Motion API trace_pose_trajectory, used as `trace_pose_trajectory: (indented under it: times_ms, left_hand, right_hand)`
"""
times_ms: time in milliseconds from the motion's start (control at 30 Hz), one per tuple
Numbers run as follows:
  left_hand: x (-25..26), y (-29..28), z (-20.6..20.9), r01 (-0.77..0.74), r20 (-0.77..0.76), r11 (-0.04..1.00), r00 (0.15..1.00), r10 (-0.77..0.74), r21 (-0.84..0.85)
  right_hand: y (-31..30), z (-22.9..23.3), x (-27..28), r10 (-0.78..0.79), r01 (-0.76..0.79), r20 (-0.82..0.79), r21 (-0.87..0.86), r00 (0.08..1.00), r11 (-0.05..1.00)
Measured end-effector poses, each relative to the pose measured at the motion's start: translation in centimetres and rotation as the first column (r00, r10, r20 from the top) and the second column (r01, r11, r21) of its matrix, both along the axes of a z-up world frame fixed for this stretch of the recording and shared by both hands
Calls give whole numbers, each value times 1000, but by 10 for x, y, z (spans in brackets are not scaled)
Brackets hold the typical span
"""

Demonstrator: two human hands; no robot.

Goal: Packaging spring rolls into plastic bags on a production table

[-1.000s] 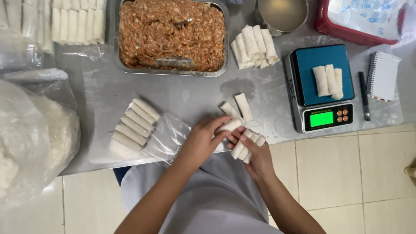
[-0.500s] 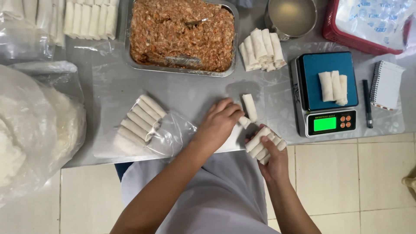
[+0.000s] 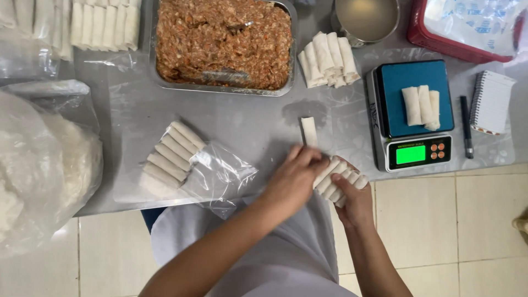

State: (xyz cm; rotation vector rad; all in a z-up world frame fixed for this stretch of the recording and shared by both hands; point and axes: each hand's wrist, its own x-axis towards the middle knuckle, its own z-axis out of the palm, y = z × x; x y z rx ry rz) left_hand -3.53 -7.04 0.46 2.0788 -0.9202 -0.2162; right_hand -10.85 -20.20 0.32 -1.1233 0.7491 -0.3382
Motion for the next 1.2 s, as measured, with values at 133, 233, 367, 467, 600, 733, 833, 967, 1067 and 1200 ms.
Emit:
trace_pose_trajectory:
  times_ms: [133, 233, 367, 467, 600, 733, 833, 967, 1067, 1200]
  left_hand:
    - [43, -3, 5, -69, 298, 977, 954, 5, 203]
    - [56, 2, -12, -52, 198, 997, 979, 39, 58]
    - [33, 33, 10, -88, -356, 958, 934, -15, -271]
    - [16, 60, 28, -132, -419, 940, 908, -13, -314]
    - [3, 91, 50, -178, -426, 891, 905, -19, -417]
    - [-7, 101, 48, -198, -351, 828, 936, 2, -524]
    - [-11, 102, 42, -246, -345, 794, 938, 49, -557]
    - [-3, 91, 27, -569, -599, 375, 800, 45, -732]
    - [2, 81, 48, -659, -659, 13, 750, -49, -752]
    - [-4, 77, 17, -666, -669, -93, 743, -5, -740]
  right_hand:
    - [-18, -21, -26, -39, 39, 5, 48, 999, 998]
    - [-19, -16, -21, -50, 46, 41, 97, 998, 994]
    - [15, 26, 1, -17, 7, 57, 162, 998, 987]
    - [46, 56, 15, 75, -88, 93, 147, 993, 985]
    - [58, 33, 13, 190, -204, 130, 105, 973, 973]
    - [78, 54, 23, 325, -328, 204, -20, 923, 945]
    - [78, 55, 32, 448, -436, 257, -106, 856, 894]
    - [85, 58, 70, 604, -583, 518, -228, 606, 780]
    - [109, 87, 57, 648, -260, 489, -643, 584, 720]
    - [96, -3, 33, 538, -5, 339, -843, 772, 538]
